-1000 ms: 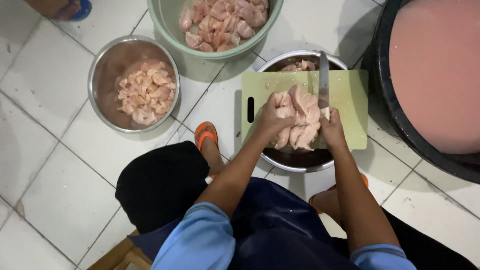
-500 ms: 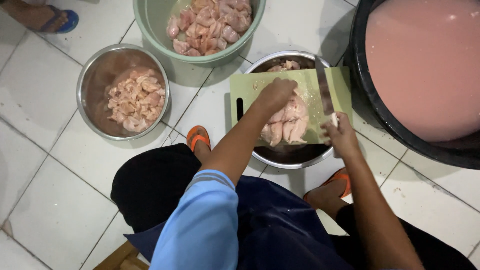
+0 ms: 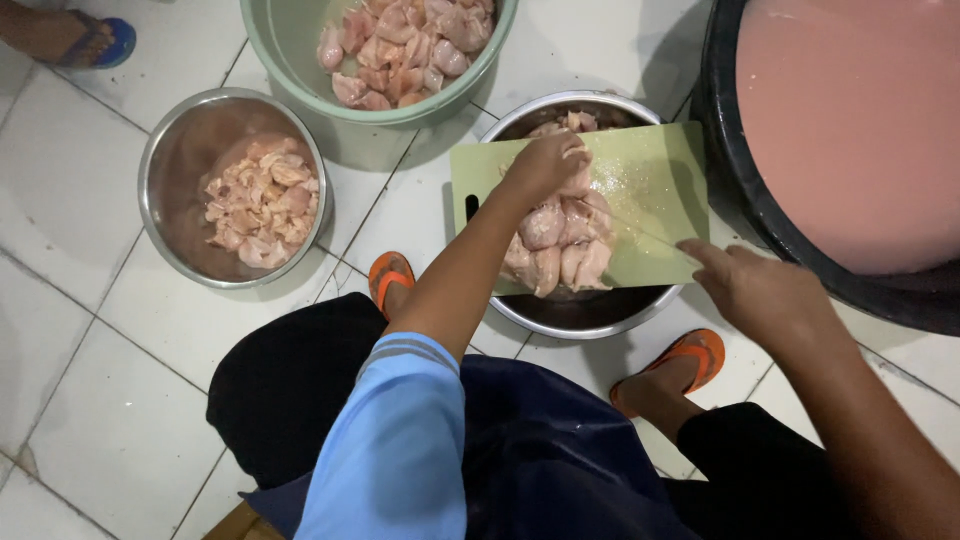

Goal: The person slices raw chicken pieces on a cutting board using a knife, places the sliced pieces into a bowl, and puts a handful of chicken into a plastic bag.

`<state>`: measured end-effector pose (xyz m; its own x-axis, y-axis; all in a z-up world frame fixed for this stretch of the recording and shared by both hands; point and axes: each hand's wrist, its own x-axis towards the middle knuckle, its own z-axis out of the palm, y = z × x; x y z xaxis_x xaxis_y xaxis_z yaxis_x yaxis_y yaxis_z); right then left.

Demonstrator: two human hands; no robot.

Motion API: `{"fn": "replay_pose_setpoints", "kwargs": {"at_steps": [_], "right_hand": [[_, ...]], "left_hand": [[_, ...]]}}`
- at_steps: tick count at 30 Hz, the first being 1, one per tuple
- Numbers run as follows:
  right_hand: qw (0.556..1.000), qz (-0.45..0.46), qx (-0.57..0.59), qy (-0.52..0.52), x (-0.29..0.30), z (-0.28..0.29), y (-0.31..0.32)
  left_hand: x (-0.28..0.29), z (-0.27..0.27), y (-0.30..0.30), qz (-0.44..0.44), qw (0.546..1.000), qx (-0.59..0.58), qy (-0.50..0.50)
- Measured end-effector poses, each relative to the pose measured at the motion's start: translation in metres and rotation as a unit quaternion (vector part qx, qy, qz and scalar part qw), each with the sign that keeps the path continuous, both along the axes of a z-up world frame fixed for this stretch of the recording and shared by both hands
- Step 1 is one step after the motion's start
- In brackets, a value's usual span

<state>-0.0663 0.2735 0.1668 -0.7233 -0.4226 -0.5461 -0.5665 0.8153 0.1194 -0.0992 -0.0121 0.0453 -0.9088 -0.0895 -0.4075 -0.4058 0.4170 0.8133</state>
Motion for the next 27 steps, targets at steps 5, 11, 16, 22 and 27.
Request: {"fn": "replay_pose_setpoints", "kwargs": {"at_steps": [5, 11, 16, 22, 27], "right_hand": [[0.994, 0.092, 0.064, 0.006, -0.013, 0.02, -0.029], [0.983, 0.162, 0.073, 0.038, -0.013, 0.007, -0.039], [0.992, -0.081, -0.027, -0.097, -0.031, -0.022, -0.037], [0.982, -0.123, -0.048, -0.132, -0.037, -0.028, -0.017], [0.982, 0.092, 0.151, -0.069, -0.037, 0.036, -0.056]], "left_hand": [[-0.002, 0.005, 0.001, -0.006, 1.0, -0.009, -0.014], [-0.008, -0.026, 0.006, 0.024, 0.998, 0.028, 0.049], [-0.011, -0.029, 0.003, 0.091, 0.994, 0.067, 0.017], [-0.016, -0.044, 0.003, 0.116, 0.99, 0.062, 0.045], [-0.024, -0.039, 0.003, 0.09, 0.995, 0.046, 0.014]]}}
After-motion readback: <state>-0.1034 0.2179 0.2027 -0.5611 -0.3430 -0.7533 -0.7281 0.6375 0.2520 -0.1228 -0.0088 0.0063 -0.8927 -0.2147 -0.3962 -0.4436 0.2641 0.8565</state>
